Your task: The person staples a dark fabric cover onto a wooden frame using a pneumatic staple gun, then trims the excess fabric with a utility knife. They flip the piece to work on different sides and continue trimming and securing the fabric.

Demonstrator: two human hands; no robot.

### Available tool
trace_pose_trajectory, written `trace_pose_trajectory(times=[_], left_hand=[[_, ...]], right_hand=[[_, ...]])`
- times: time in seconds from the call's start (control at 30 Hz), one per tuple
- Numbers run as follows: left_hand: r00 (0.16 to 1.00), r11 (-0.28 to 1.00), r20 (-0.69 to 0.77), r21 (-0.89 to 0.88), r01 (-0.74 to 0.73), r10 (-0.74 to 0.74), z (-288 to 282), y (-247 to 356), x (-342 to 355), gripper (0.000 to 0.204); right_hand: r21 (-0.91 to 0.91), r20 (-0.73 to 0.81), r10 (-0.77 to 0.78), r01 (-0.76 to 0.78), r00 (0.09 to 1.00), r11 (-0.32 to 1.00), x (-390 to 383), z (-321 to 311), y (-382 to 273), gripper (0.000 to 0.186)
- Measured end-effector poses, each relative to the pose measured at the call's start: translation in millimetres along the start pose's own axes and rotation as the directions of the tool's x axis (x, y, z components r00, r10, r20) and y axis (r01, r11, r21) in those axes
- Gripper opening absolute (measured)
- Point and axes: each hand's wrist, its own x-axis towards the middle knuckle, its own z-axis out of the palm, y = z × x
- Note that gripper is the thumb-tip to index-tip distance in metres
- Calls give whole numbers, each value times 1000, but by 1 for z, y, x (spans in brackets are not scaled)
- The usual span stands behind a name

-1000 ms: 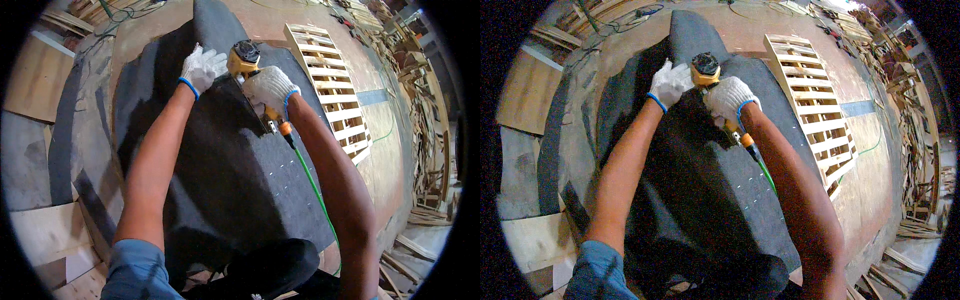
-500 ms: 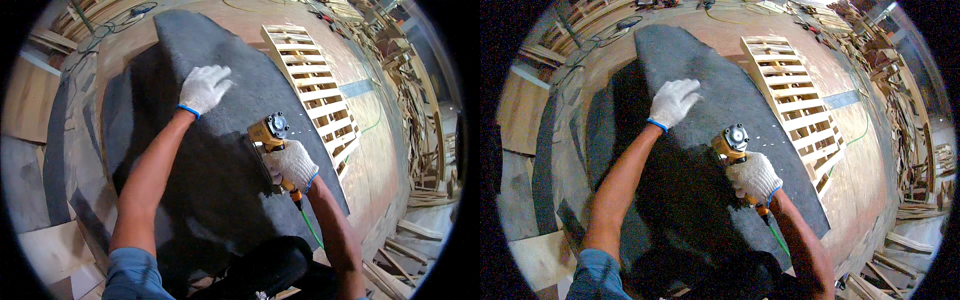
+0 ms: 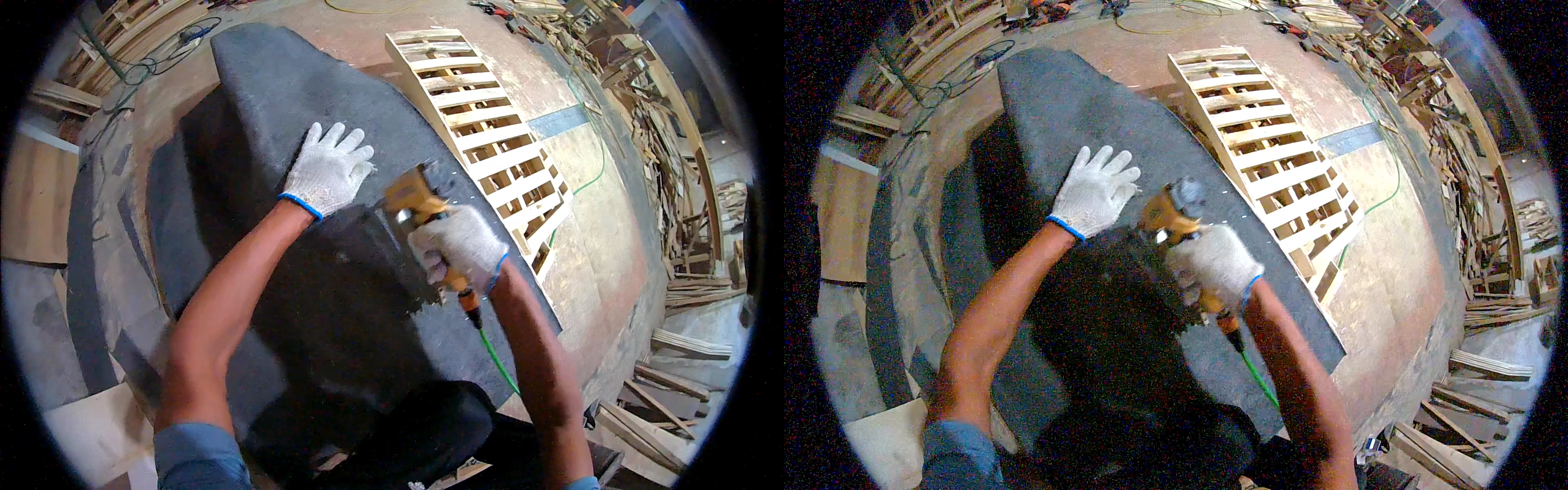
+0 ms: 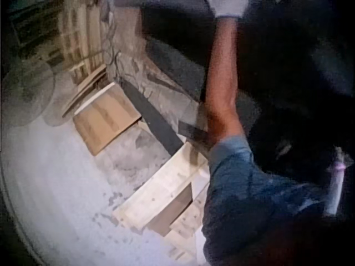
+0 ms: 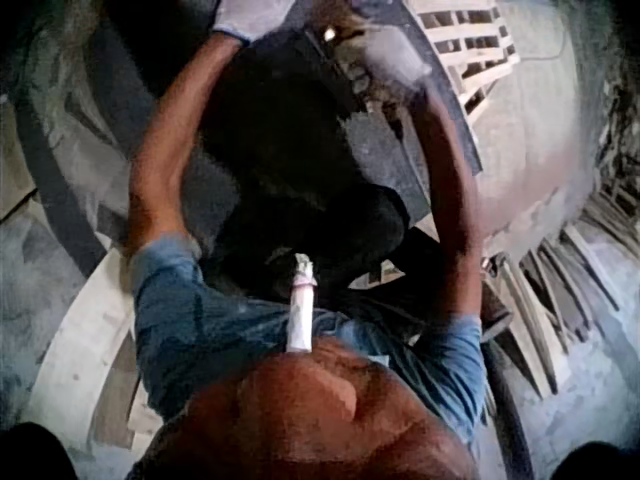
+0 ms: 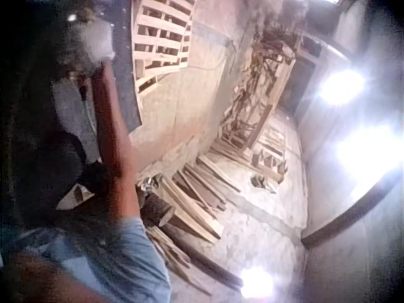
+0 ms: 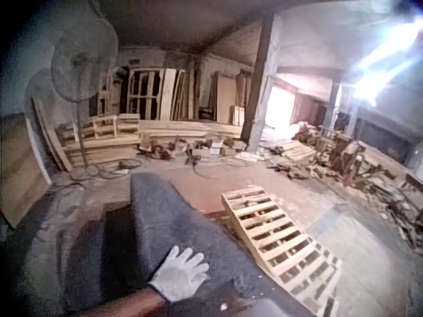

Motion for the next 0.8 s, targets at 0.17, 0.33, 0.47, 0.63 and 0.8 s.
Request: trace_pose_trajectory(times=[0.17, 0.33, 0.47, 0.63, 0.8], left_hand=[[999, 999, -37, -38, -20, 19, 5, 14, 14, 31], [999, 999, -49, -49, -15, 13, 3, 2, 6, 31], [1000, 998, -23, -61, -11, 9, -2, 2, 7, 30], [997, 998, -67, -52, -40, 37, 0, 2, 8, 29], [998, 998, -59, -59, -12, 8, 2, -4, -1, 29]], right_hand=[[-106, -186, -198, 181, 962, 978, 40, -79, -19, 17], [-82, -185, -246, 234, 951, 969, 87, -82, -68, 27], [-68, -79, -284, 279, 956, 958, 121, -84, -80, 18], [-321, -113, -345, 295, 932, 900, 145, -91, -76, 17], [-207, -148, -271, 238, 951, 949, 143, -77, -79, 16]])
